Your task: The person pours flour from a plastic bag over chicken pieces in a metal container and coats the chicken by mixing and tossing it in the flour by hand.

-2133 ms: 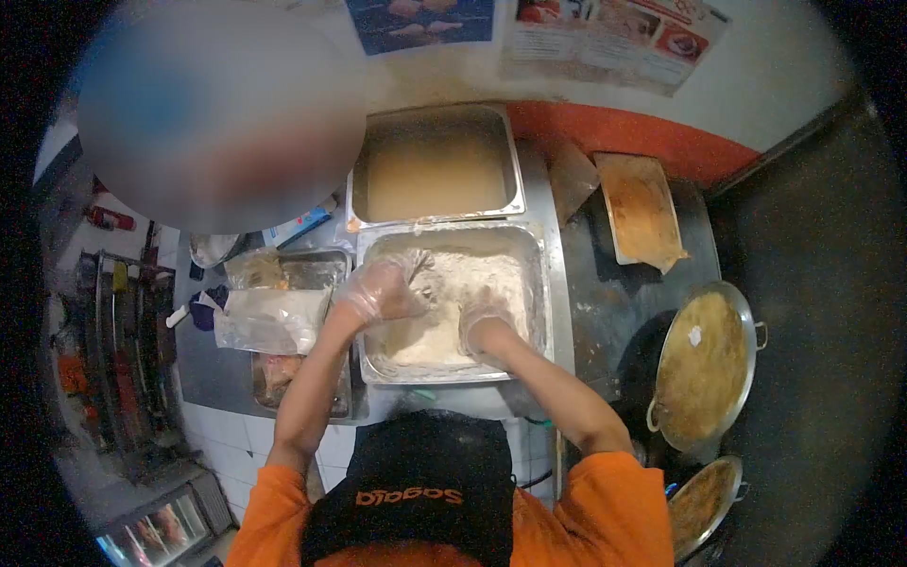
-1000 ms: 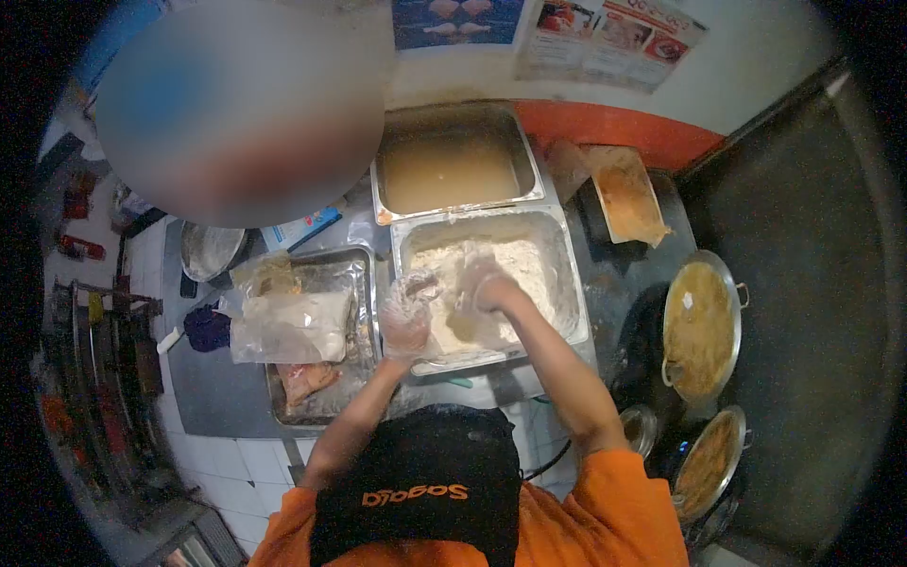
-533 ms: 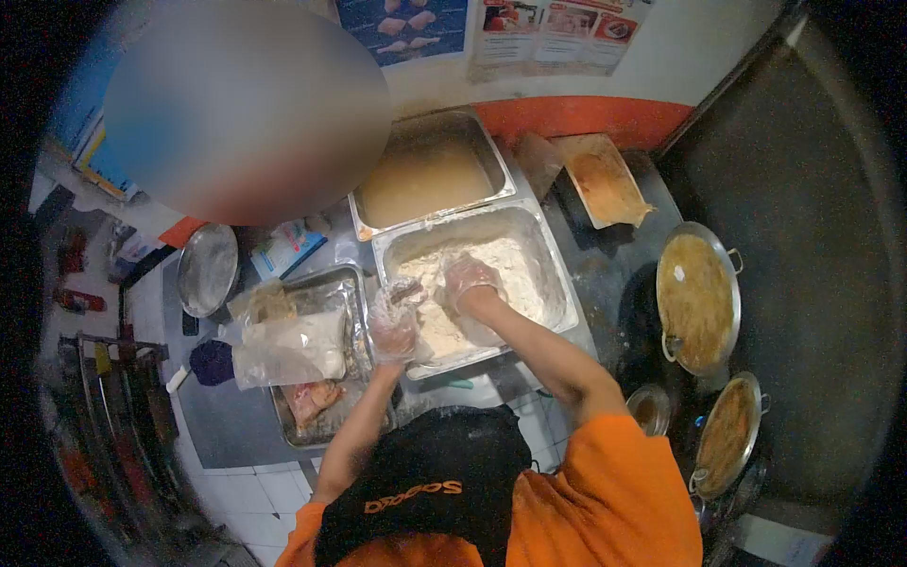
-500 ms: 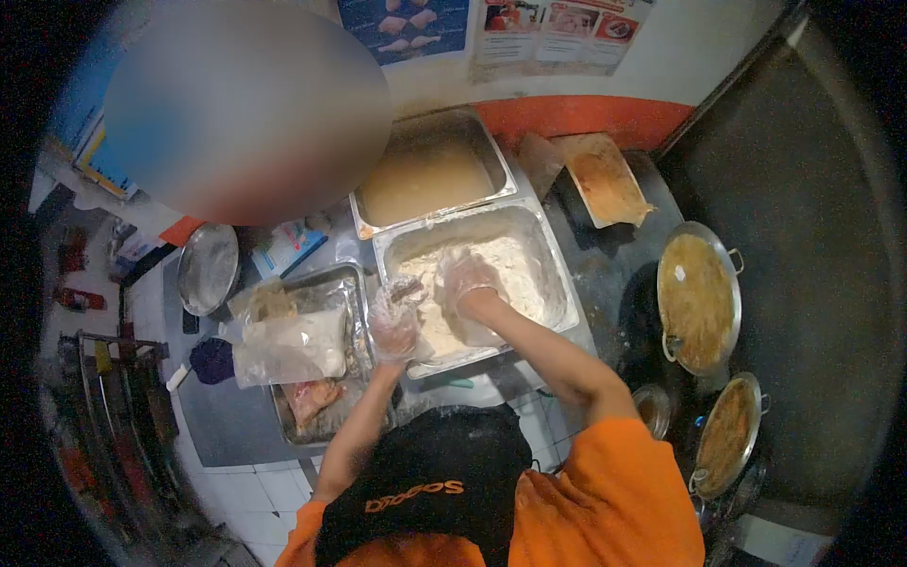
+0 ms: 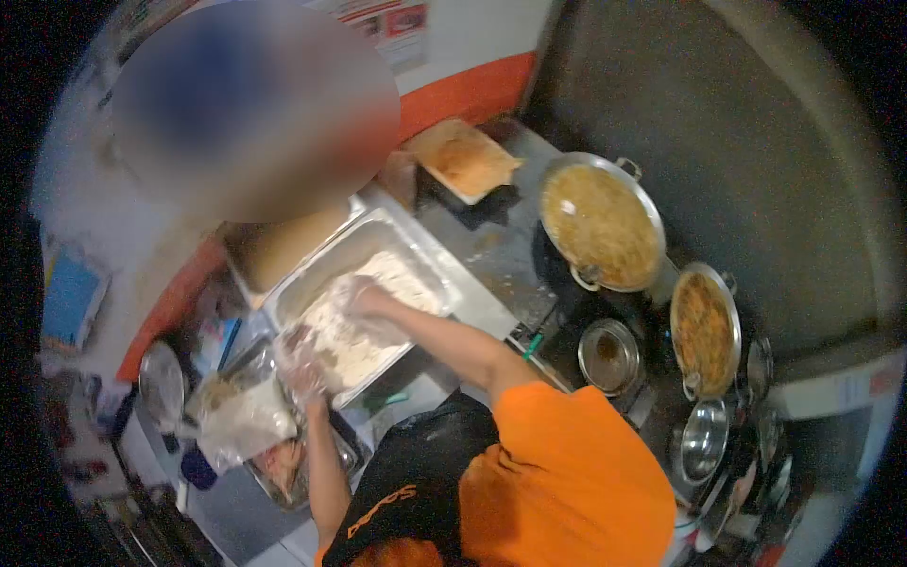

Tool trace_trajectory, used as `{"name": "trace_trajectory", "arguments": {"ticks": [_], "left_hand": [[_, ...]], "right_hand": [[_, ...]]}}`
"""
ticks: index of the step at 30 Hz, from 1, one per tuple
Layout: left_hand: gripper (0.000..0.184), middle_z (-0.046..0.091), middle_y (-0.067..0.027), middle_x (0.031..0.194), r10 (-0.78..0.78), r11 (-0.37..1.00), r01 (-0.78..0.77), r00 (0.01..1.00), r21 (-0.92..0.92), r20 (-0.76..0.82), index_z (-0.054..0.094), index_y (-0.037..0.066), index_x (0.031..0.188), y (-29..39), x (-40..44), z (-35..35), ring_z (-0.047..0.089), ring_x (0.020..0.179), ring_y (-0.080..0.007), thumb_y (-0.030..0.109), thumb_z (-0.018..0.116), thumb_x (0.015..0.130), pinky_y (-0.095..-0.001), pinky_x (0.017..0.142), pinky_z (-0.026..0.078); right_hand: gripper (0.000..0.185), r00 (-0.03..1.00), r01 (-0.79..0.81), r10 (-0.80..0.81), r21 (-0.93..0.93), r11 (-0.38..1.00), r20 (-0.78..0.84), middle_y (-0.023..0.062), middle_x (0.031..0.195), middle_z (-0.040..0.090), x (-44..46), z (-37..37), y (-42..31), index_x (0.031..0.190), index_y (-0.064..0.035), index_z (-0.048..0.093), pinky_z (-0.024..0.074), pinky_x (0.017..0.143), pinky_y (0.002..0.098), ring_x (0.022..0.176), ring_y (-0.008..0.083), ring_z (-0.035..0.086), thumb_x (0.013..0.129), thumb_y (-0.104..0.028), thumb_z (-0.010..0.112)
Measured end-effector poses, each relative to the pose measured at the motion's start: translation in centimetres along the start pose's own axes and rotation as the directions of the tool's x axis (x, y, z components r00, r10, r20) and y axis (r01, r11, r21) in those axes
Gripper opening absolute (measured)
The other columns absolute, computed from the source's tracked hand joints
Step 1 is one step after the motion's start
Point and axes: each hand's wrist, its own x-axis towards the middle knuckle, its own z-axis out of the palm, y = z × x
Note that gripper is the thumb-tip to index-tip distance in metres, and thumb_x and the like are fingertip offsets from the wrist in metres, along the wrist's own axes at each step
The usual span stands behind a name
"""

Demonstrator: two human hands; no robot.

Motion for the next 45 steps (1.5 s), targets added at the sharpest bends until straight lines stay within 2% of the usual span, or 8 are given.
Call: {"name": "trace_trajectory", "arguments": {"ticks": [6,10,14,21,31,36,40,45], "left_hand": [[0.034,0.064,-0.0153,0.11,0.095,0.995,-0.097,0.994,0.035,0.046,0.058,-0.006,0.114,-4.2,0.3,-2.0,0.062,0.102,-0.0254,-0.002,0.063,0.082,-0.0363,0.091,0.054],[0.033,0.063,-0.0159,0.11,-0.017,0.999,0.017,1.0,-0.036,0.019,0.059,-0.005,0.115,-4.4,0.8,-1.9,0.063,0.1,-0.0234,-0.007,0.066,0.083,-0.0349,0.089,0.055],[0.029,0.063,-0.0162,0.11,-0.044,0.99,0.045,0.999,-0.136,0.014,0.058,-0.006,0.113,-3.5,0.5,-1.4,0.062,0.099,-0.0232,-0.006,0.064,0.084,-0.0355,0.089,0.056],[0.025,0.067,-0.0115,0.104,0.031,0.948,-0.034,0.999,0.318,0.015,0.06,-0.002,0.11,-2.7,0.5,-1.2,0.064,0.096,-0.0202,-0.003,0.064,0.085,-0.0323,0.089,0.051],[0.021,0.066,-0.0089,0.104,-0.001,0.894,-0.025,0.998,0.447,0.058,0.062,-0.001,0.108,-1.3,-0.1,0.0,0.061,0.095,-0.0176,0.003,0.064,0.087,-0.0295,0.085,0.049],[0.03,0.069,-0.012,0.106,-0.051,0.729,-0.056,0.989,0.682,0.136,0.064,-0.001,0.11,1.4,0.5,0.4,0.065,0.093,-0.0215,0.019,0.067,0.088,-0.0322,0.085,0.049],[0.037,0.069,-0.0148,0.107,-0.1,0.713,-0.06,0.977,0.699,0.186,0.063,0.0,0.113,1.8,0.9,0.6,0.066,0.095,-0.0259,0.024,0.069,0.086,-0.0346,0.086,0.05],[0.049,0.067,-0.0188,0.106,-0.152,0.641,-0.029,0.975,0.767,0.164,0.059,0.0,0.121,3.1,1.3,2.4,0.065,0.098,-0.0317,0.023,0.072,0.08,-0.0409,0.087,0.049]], "right_hand": [[0.022,0.909,0.37,-0.409,-0.308,0.877,-0.073,0.0193,0.101,0.065,-0.2,-1.2,-1.7,0.1,-0.007,0.063,0.0535,0.077,0.0378,0.083,0.0329,0.063,0.092,-0.026,0.054],[0.012,0.912,0.366,-0.372,-0.069,0.928,-0.172,0.0095,0.088,0.067,-0.8,-4.2,-1.9,0.098,-0.0053,0.061,0.055,0.066,0.0369,0.076,0.0229,0.065,0.091,-0.014,0.06],[0.011,0.947,0.307,-0.266,0.749,0.587,-0.18,0.0032,0.08,0.063,-2.7,-8.9,0.5,0.1,-0.0055,0.06,0.054,0.067,0.0307,0.075,0.0165,0.063,0.089,-0.005,0.062],[0.033,0.825,0.212,0.008,0.323,0.922,-0.566,0.0038,0.112,0.065,-14.3,-25.8,7.1,0.115,-0.0061,0.059,0.0512,0.088,0.028,0.102,0.0128,0.06,0.084,-0.009,0.071],[0.035,0.652,0.067,0.408,0.584,0.809,-0.639,0.007,0.107,0.066,-27.3,-32.7,30.0,0.119,-0.0032,0.058,0.0522,0.084,0.0316,0.095,0.0176,0.063,0.086,-0.01,0.069],[0.033,0.488,-0.406,0.512,0.335,0.85,-0.707,0.0126,0.106,0.067,-29.9,-31.6,34.2,0.114,-0.0023,0.061,0.0518,0.086,0.0355,0.099,0.0242,0.064,0.082,-0.01,0.066],[0.026,0.394,-0.817,0.293,-0.186,0.546,-0.871,0.0171,0.104,0.066,-31.3,-33.8,36.5,0.107,-0.0025,0.064,0.0515,0.086,0.0363,0.098,0.0309,0.064,0.083,-0.012,0.063],[0.023,0.519,-0.356,-0.085,-0.306,0.883,-0.851,0.0103,0.096,0.067,-22.2,-38.1,22.6,0.104,-0.0002,0.064,0.0511,0.083,0.0339,0.088,0.0234,0.065,0.082,-0.006,0.064]]}}
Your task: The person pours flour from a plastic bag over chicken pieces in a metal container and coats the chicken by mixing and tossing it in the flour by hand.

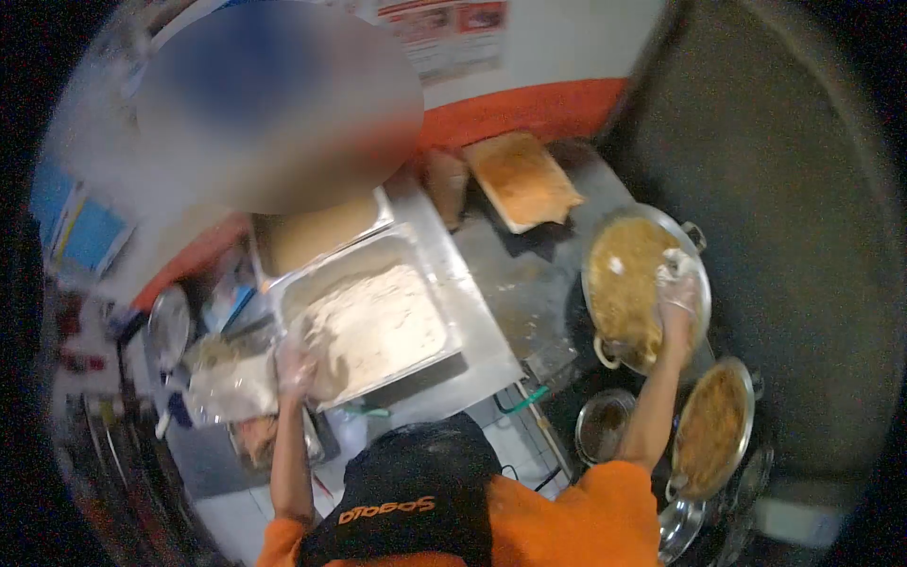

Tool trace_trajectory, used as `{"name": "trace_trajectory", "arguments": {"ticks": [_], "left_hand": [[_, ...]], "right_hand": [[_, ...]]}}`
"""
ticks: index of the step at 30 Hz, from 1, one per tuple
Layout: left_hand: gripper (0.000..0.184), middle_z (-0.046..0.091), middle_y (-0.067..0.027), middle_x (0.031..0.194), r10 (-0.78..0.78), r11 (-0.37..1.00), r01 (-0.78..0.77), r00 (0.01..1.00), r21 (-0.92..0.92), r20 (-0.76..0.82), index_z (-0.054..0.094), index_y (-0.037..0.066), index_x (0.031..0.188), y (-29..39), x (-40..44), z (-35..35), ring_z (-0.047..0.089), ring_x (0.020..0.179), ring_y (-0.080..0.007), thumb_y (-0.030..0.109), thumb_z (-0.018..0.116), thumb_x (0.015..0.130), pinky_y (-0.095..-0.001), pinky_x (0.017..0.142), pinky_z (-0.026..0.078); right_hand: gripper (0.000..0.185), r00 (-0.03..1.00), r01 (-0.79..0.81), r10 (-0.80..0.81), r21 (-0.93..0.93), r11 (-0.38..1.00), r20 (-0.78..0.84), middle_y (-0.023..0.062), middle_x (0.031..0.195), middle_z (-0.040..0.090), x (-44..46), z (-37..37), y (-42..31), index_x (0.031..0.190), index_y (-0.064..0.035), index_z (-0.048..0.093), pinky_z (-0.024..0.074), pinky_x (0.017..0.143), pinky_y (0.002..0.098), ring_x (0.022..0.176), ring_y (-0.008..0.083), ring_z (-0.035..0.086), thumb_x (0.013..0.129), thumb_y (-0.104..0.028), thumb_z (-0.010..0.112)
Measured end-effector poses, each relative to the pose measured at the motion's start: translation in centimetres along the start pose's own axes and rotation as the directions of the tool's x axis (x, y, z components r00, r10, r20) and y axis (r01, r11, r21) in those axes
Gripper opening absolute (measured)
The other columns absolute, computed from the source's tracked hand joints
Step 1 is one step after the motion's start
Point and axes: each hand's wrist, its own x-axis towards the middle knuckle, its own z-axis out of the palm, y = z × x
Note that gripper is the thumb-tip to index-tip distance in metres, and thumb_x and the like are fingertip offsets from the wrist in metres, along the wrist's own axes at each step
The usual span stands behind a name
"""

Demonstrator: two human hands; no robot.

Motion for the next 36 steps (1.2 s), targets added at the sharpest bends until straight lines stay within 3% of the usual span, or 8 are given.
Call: {"name": "trace_trajectory", "arguments": {"ticks": [4,8,12,16,23,28,34,36], "left_hand": [[0.064,0.059,-0.0207,0.124,-0.25,0.964,0.262,0.952,-0.052,0.177,0.043,0.003,0.139,-5.6,2.7,3.8,0.062,0.109,-0.0276,0.018,0.068,0.082,-0.0349,0.087,0.053],[0.041,0.064,-0.0229,0.11,-0.218,0.93,0.09,0.916,0.356,0.336,0.063,0.001,0.112,-2.1,5.7,3.9,0.065,0.097,-0.0317,0.023,0.066,0.077,-0.0388,0.083,0.053],[0.028,0.069,-0.0229,0.093,-0.087,0.742,-0.37,0.774,0.559,0.628,0.072,0.001,0.085,-9.6,8.3,12.2,0.068,0.088,-0.036,0.025,0.063,0.075,-0.0426,0.074,0.054],[0.026,0.069,-0.022,0.087,-0.296,0.953,0.235,0.849,0.19,0.438,0.074,0.002,0.083,-7.9,8.4,9.5,0.068,0.08,-0.0316,0.021,0.07,0.067,-0.04,0.065,0.053],[0.014,0.066,-0.0148,0.081,-0.111,0.969,-0.02,0.853,0.245,0.51,0.068,0.005,0.081,-6.8,9.8,5.2,0.064,0.07,-0.0238,0.017,0.068,0.074,-0.0371,0.06,0.051],[0.011,0.064,-0.0077,0.08,-0.165,0.575,0.316,0.948,-0.755,0.27,0.064,0.008,0.089,-13.6,10.1,12.0,0.061,0.067,-0.0201,0.012,0.065,0.08,-0.0362,0.059,0.05],[0.019,0.065,-0.013,0.082,-0.29,0.892,0.437,0.751,-0.117,0.593,0.068,0.002,0.086,-9.8,11.2,8.9,0.06,0.076,-0.0187,0.013,0.067,0.07,-0.0355,0.065,0.049],[0.019,0.066,-0.0146,0.085,-0.226,0.961,0.275,0.753,0.016,0.617,0.068,0.003,0.088,-8.0,9.4,6.8,0.061,0.079,-0.0231,0.016,0.065,0.074,-0.0379,0.068,0.049]], "right_hand": [[0.024,0.951,0.148,-0.247,0.427,0.892,0.187,0.0092,0.103,0.068,0.4,2.6,-19.8,0.107,-0.0059,0.066,0.0517,0.082,0.0326,0.091,0.0201,0.064,0.083,-0.006,0.065],[0.028,0.489,0.372,-0.713,0.619,0.692,0.502,0.016,0.101,0.066,-6.0,14.8,-30.1,0.106,-0.0041,0.066,0.0524,0.081,0.0367,0.09,0.0271,0.065,0.082,-0.019,0.067],[0.027,0.067,0.565,-0.349,0.252,0.785,0.935,0.0258,0.092,0.067,-15.1,32.5,-32.8,0.087,-0.0003,0.071,0.0511,0.082,0.0442,0.091,0.0394,0.065,0.073,-0.023,0.069],[0.021,0.3,0.51,-0.555,0.361,0.781,0.776,0.0246,0.091,0.067,-21.4,32.9,-37.3,0.083,0.0028,0.069,0.0503,0.083,0.0466,0.09,0.0398,0.064,0.076,-0.012,0.055],[0.026,0.202,0.487,-0.497,0.355,0.798,0.844,0.0218,0.099,0.066,-15.2,39.4,-26.0,0.101,-0.0018,0.067,0.0509,0.079,0.039,0.092,0.0308,0.064,0.081,-0.019,0.066],[0.015,0.414,-0.102,-0.277,0.347,0.932,0.867,0.0115,0.093,0.065,-16.4,40.3,-29.6,0.092,-0.0052,0.066,0.048,0.074,0.0324,0.083,0.02,0.061,0.082,-0.014,0.06],[0.019,0.25,-0.083,-0.595,0.629,0.773,0.764,0.011,0.085,0.066,-20.5,41.5,-32.4,0.092,-0.0021,0.067,0.0474,0.063,0.0388,0.075,0.0193,0.059,0.078,-0.014,0.064],[0.021,-0.022,0.211,-0.611,0.601,0.771,0.791,0.0202,0.076,0.065,-16.3,31.1,-38.6,0.083,-0.0004,0.068,0.0485,0.065,0.0441,0.068,0.033,0.061,0.072,-0.017,0.064]]}}
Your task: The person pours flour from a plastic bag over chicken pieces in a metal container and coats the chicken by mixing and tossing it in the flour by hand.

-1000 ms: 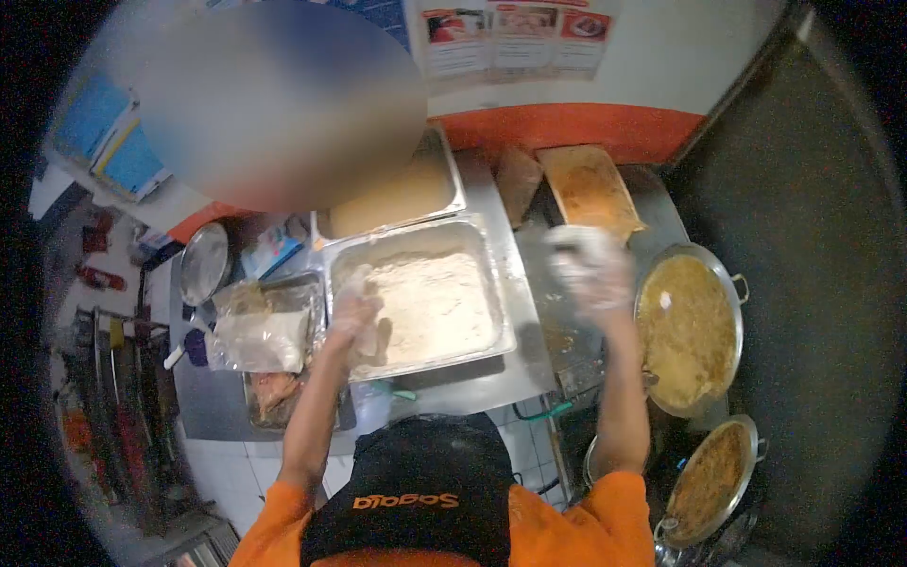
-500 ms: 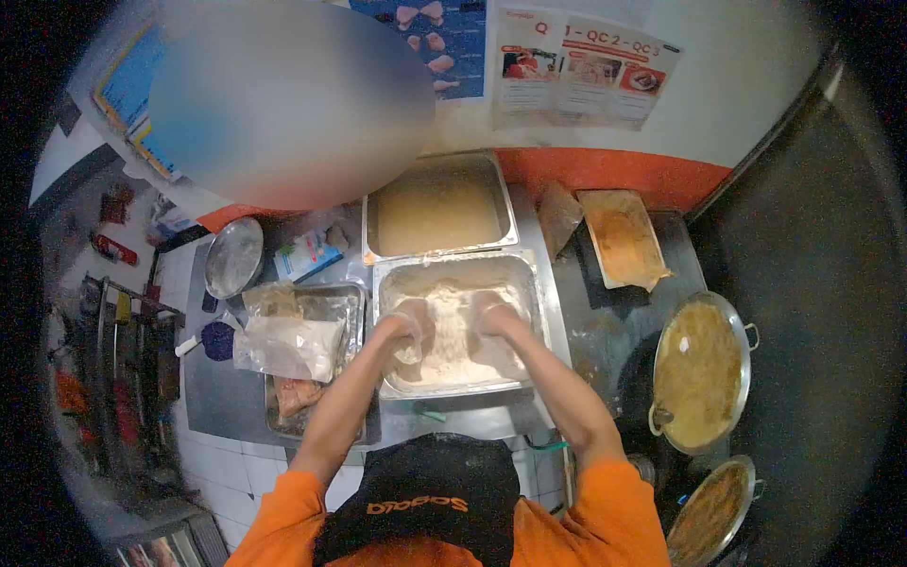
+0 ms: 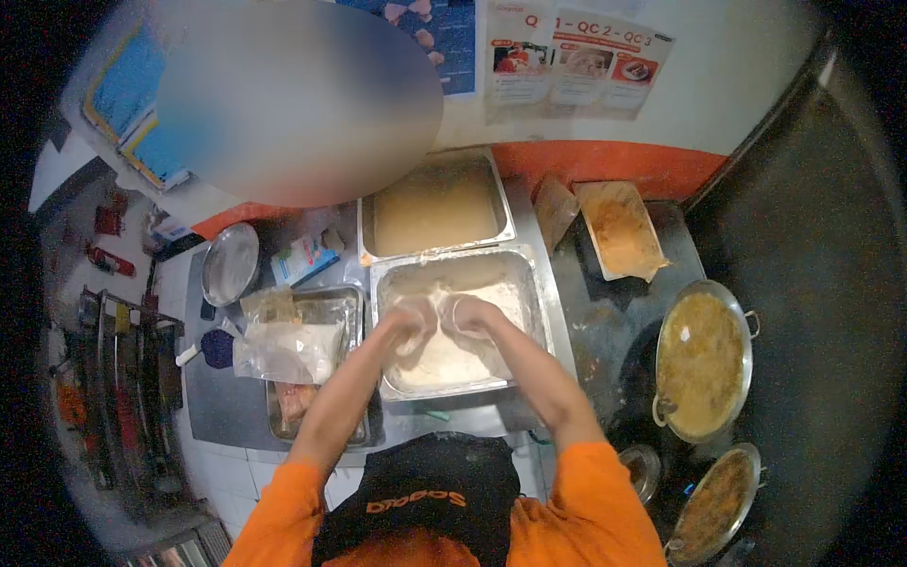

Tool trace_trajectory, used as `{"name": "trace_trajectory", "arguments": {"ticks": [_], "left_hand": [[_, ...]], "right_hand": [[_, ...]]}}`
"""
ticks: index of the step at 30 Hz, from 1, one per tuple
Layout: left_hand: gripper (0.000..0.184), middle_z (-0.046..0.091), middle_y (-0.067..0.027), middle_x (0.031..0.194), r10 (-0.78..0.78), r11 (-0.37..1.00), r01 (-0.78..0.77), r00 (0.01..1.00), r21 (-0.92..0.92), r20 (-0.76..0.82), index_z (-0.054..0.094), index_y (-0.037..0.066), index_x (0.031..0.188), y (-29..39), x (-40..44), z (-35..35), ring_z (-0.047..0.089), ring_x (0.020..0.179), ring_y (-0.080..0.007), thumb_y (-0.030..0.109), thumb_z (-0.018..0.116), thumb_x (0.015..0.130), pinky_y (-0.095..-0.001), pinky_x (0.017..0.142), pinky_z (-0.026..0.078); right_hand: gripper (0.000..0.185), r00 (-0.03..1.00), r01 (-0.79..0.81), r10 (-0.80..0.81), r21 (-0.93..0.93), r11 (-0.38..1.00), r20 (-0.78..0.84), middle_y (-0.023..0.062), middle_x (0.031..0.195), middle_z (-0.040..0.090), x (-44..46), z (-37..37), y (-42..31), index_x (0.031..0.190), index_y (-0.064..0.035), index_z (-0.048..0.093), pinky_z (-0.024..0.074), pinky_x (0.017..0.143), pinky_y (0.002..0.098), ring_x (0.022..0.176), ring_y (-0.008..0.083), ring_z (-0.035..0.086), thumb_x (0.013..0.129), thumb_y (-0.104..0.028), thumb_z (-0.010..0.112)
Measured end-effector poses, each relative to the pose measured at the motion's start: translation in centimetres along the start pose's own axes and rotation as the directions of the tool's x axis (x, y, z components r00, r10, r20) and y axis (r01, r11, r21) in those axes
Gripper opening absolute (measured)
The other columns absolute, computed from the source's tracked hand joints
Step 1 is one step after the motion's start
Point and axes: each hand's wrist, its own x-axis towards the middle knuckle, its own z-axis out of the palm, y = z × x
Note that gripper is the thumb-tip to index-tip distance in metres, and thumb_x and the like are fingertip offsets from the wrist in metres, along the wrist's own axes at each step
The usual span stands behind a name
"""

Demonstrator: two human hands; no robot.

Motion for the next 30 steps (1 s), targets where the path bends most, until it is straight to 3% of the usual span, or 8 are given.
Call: {"name": "trace_trajectory", "arguments": {"ticks": [3,6,10,12,13,18,25,30], "left_hand": [[0.021,0.067,-0.0169,0.089,0.09,0.966,-0.07,0.994,0.248,-0.069,0.069,0.005,0.09,1.8,-5.1,-0.5,0.063,0.083,-0.0297,0.021,0.061,0.08,-0.0414,0.074,0.05],[0.026,0.068,-0.0201,0.097,0.083,0.868,-0.051,0.996,0.493,-0.042,0.07,0.005,0.095,4.8,-3.5,-1.0,0.064,0.09,-0.0356,0.026,0.057,0.085,-0.045,0.082,0.05],[0.048,0.051,-0.023,0.137,0.41,0.645,-0.306,0.912,0.7,0.02,0.052,0.005,0.136,3.1,-2.2,0.7,0.049,0.127,-0.033,0.025,0.045,0.092,-0.0419,0.109,0.035],[0.04,0.061,-0.0215,0.124,0.213,0.674,-0.257,0.965,0.692,0.151,0.063,0.006,0.121,-2.4,2.8,1.1,0.057,0.117,-0.0358,0.022,0.044,0.089,-0.0434,0.102,0.043],[0.038,0.066,-0.0217,0.113,0.408,0.318,-0.41,0.873,0.855,0.267,0.069,0.006,0.11,-5.2,5.1,1.4,0.063,0.107,-0.0333,0.029,0.051,0.086,-0.0438,0.095,0.047],[0.03,0.069,-0.0193,0.103,0.223,0.291,-0.433,0.898,0.853,0.379,0.07,0.008,0.101,-5.5,4.0,0.8,0.068,0.091,-0.0311,0.029,0.054,0.086,-0.0426,0.076,0.055],[0.027,0.067,-0.0163,0.094,0.216,0.879,-0.212,0.976,0.427,0.039,0.068,0.007,0.098,-2.8,-2.1,1.8,0.065,0.08,-0.0295,0.028,0.054,0.088,-0.0413,0.067,0.053],[0.026,0.066,-0.0141,0.087,0.13,0.992,-0.129,0.987,0.014,-0.09,0.068,0.006,0.096,-3.1,-5.0,5.2,0.063,0.071,-0.0285,0.028,0.055,0.09,-0.0403,0.06,0.052]], "right_hand": [[0.023,0.916,-0.013,0.204,-0.484,0.875,0.345,0.0226,0.08,0.067,-1.4,-4.4,-3.6,0.085,-0.0009,0.069,0.0485,0.066,0.0471,0.067,0.0375,0.061,0.072,-0.02,0.065],[0.02,0.978,0.009,-0.074,-0.311,0.95,-0.195,0.0237,0.081,0.067,-1.5,-2.3,0.0,0.082,0.0003,0.068,0.0486,0.061,0.0495,0.065,0.0369,0.061,0.072,-0.016,0.065],[0.01,0.825,0.251,-0.462,-0.52,0.816,-0.326,0.0189,0.079,0.062,-1.8,1.3,2.5,0.081,-0.0062,0.063,0.0509,0.069,0.0463,0.073,0.0346,0.062,0.081,-0.016,0.06],[0.019,0.84,0.124,-0.431,-0.658,0.743,-0.329,0.019,0.088,0.067,-1.4,2.9,5.5,0.09,-0.0034,0.065,0.0534,0.074,0.0451,0.082,0.0341,0.066,0.083,-0.019,0.057],[0.021,0.91,0.015,-0.269,-0.624,0.781,-0.315,0.0197,0.089,0.068,-3.7,0.5,3.9,0.092,-0.0022,0.067,0.054,0.074,0.0451,0.085,0.0341,0.067,0.082,-0.019,0.058],[0.024,0.985,-0.127,-0.011,-0.752,0.646,-0.175,0.0216,0.093,0.069,-1.0,4.6,9.8,0.092,-0.0008,0.072,0.0549,0.073,0.0448,0.087,0.0329,0.068,0.074,-0.015,0.064],[0.023,0.979,-0.19,0.204,-0.443,0.876,-0.016,0.0188,0.086,0.068,-1.9,4.7,10.0,0.086,0.0003,0.072,0.0511,0.066,0.0423,0.077,0.0275,0.064,0.067,-0.013,0.068],[0.022,0.885,-0.449,0.458,-0.114,0.886,0.079,0.0164,0.08,0.065,0.2,9.6,17.7,0.082,0.0002,0.07,0.0476,0.06,0.0421,0.069,0.0245,0.059,0.064,-0.012,0.069]]}}
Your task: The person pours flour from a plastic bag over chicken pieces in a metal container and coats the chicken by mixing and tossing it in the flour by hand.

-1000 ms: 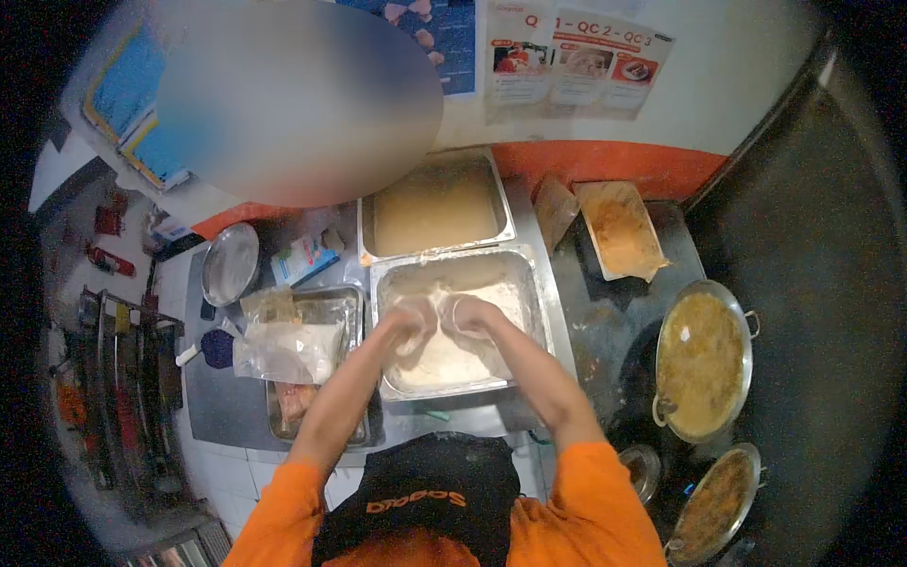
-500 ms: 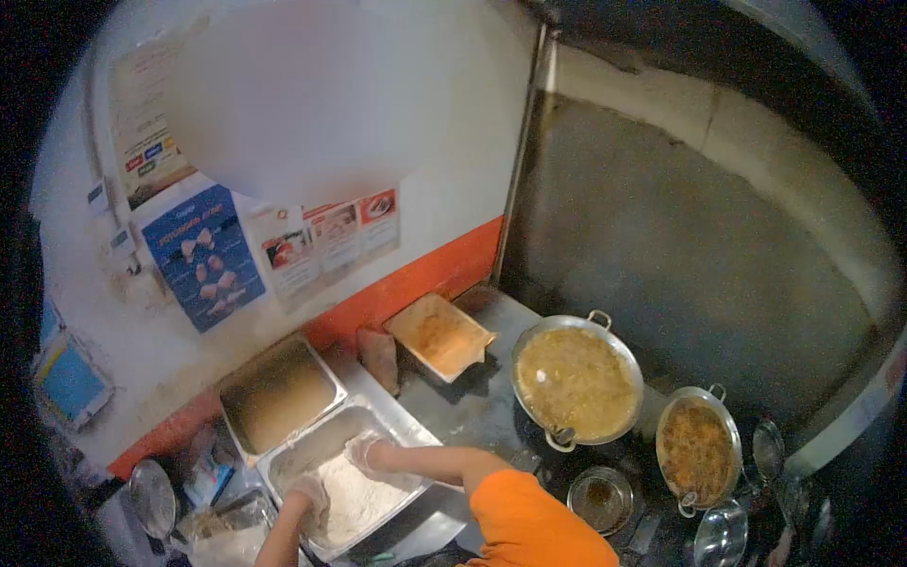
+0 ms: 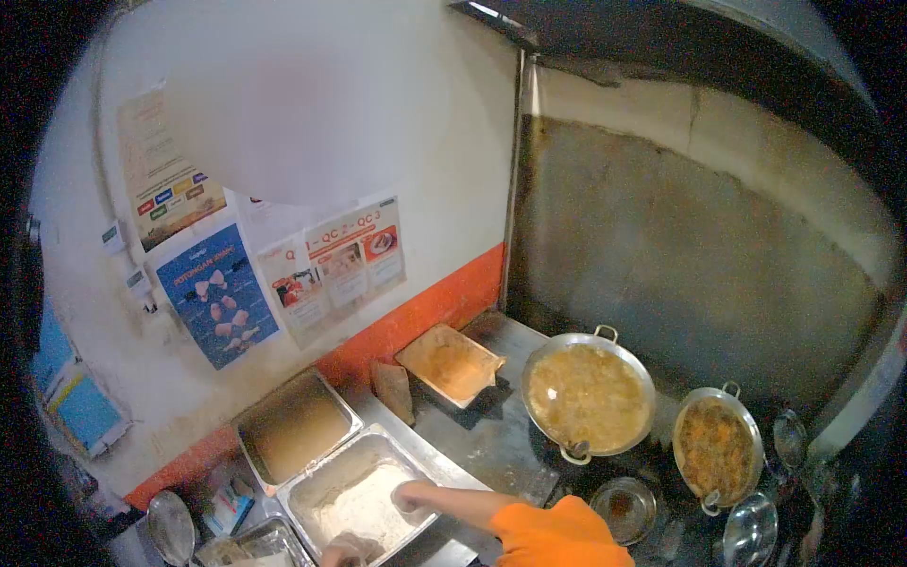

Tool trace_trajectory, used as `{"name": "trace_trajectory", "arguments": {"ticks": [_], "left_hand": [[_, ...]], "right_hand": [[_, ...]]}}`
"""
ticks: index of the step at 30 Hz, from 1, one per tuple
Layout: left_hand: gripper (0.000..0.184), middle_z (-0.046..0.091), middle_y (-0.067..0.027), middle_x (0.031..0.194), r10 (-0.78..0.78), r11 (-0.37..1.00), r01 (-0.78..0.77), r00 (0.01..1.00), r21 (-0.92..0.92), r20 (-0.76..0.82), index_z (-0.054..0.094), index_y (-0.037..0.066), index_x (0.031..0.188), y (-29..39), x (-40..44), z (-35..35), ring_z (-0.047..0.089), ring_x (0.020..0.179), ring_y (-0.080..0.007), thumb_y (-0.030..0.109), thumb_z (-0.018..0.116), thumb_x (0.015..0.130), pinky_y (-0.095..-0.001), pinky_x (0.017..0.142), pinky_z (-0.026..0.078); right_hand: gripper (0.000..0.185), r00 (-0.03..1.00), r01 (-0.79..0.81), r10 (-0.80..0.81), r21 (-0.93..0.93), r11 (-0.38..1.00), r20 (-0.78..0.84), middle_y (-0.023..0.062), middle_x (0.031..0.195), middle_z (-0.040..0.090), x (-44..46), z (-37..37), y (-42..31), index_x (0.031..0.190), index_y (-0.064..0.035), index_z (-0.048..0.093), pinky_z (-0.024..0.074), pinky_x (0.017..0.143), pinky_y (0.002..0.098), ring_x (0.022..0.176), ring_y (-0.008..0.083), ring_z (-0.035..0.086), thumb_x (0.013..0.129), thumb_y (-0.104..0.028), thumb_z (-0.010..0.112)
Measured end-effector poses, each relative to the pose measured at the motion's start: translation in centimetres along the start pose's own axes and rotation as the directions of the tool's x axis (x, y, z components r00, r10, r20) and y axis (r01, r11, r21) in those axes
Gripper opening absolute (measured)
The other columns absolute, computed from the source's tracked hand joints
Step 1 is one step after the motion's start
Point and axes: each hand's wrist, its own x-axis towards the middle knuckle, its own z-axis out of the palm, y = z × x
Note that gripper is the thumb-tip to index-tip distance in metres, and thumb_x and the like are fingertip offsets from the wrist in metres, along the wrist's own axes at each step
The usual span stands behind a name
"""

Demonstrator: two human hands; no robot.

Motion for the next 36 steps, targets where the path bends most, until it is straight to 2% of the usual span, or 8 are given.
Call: {"name": "trace_trajectory", "arguments": {"ticks": [5,7,9,11,12,18,32,36], "left_hand": [[0.025,0.064,-0.0119,0.08,0.153,0.981,-0.155,0.988,0.113,0.024,0.067,0.005,0.094,-1.4,2.1,2.8,0.06,0.063,-0.0274,0.027,0.055,0.092,-0.0394,0.054,0.05],[0.024,0.059,-0.0064,0.076,-0.099,0.863,0.139,0.989,-0.485,0.107,0.065,0.005,0.094,2.5,-0.2,2.0,0.054,0.058,-0.0219,0.028,0.056,0.094,-0.0359,0.048,0.046],[0.02,0.057,-0.0061,0.085,-0.132,0.403,0.26,0.965,-0.877,0.225,0.064,0.005,0.097,0.5,-0.6,1.6,0.054,0.063,-0.0172,0.023,0.054,0.095,-0.0307,0.045,0.043],[0.027,0.061,-0.0083,0.098,-0.417,0.517,0.349,0.9,-0.782,0.126,0.064,0.005,0.102,9.6,-4.2,-1.6,0.058,0.081,-0.0227,0.027,0.055,0.088,-0.036,0.063,0.05],[0.036,0.063,-0.0076,0.106,-0.343,0.61,0.311,0.933,-0.729,0.111,0.064,0.006,0.107,7.7,-4.3,-1.9,0.059,0.092,-0.021,0.034,0.06,0.086,-0.0369,0.075,0.05],[0.026,0.063,-0.0013,0.101,-0.208,0.218,0.124,0.975,-0.968,0.078,0.059,0.014,0.114,4.3,-8.5,-3.4,0.055,0.082,-0.0116,0.032,0.061,0.096,-0.0278,0.071,0.048],[0.033,0.056,-0.0096,0.103,-0.405,0.05,0.113,0.911,-0.992,0.083,0.057,0.009,0.107,2.9,-0.4,6.1,0.051,0.096,-0.0243,0.036,0.062,0.088,-0.0495,0.078,0.046],[0.041,0.058,-0.0071,0.103,-0.448,0.114,0.158,0.889,-0.981,0.091,0.057,0.008,0.113,5.2,-1.8,1.4,0.054,0.098,-0.0211,0.042,0.062,0.09,-0.044,0.083,0.049]], "right_hand": [[0.012,0.99,0.136,-0.131,0.146,0.98,-0.045,0.0065,0.069,0.057,-3.4,1.0,-1.6,0.073,-0.0049,0.064,0.0424,0.052,0.0361,0.06,0.0165,0.051,0.063,-0.009,0.069],[0.01,0.909,0.411,-0.376,0.231,0.882,-0.182,0.0018,0.065,0.054,-4.7,0.7,-2.5,0.069,-0.0074,0.061,0.0401,0.048,0.0331,0.056,0.0128,0.048,0.062,-0.007,0.068],[0.012,0.105,0.993,-0.846,0.095,0.065,-0.523,-0.0028,0.06,0.05,-7.2,-1.1,-4.1,0.065,-0.0099,0.058,0.0378,0.045,0.0301,0.052,0.0091,0.044,0.062,-0.005,0.068],[0.016,0.913,0.281,-0.382,0.902,0.328,-0.146,0.0006,0.071,0.062,-13.9,-4.6,-8.0,0.089,-0.0021,0.066,0.0494,0.057,0.0323,0.064,0.0153,0.057,0.078,-0.013,0.063],[0.034,0.884,0.459,-0.388,0.332,0.824,-0.259,0.0077,0.098,0.066,-15.8,-7.2,-9.6,0.114,0.0003,0.063,0.0526,0.077,0.0324,0.087,0.0191,0.062,0.086,-0.018,0.062],[0.017,0.989,-0.044,-0.028,0.461,0.886,0.148,0.0119,0.078,0.067,-16.5,-11.1,-6.8,0.089,0.0039,0.068,0.0497,0.053,0.0357,0.06,0.0212,0.059,0.076,0.0,0.059],[0.01,0.967,-0.211,0.046,0.69,0.692,0.25,0.0097,0.071,0.057,-11.6,-2.6,-8.5,0.083,0.0003,0.064,0.0458,0.052,0.033,0.059,0.0183,0.055,0.074,-0.004,0.065],[0.015,0.995,0.085,-0.098,0.637,0.766,-0.015,0.0079,0.078,0.06,-15.3,-6.7,-11.0,0.094,0.0005,0.062,0.0485,0.057,0.0314,0.066,0.0183,0.058,0.08,0.0,0.061]]}}
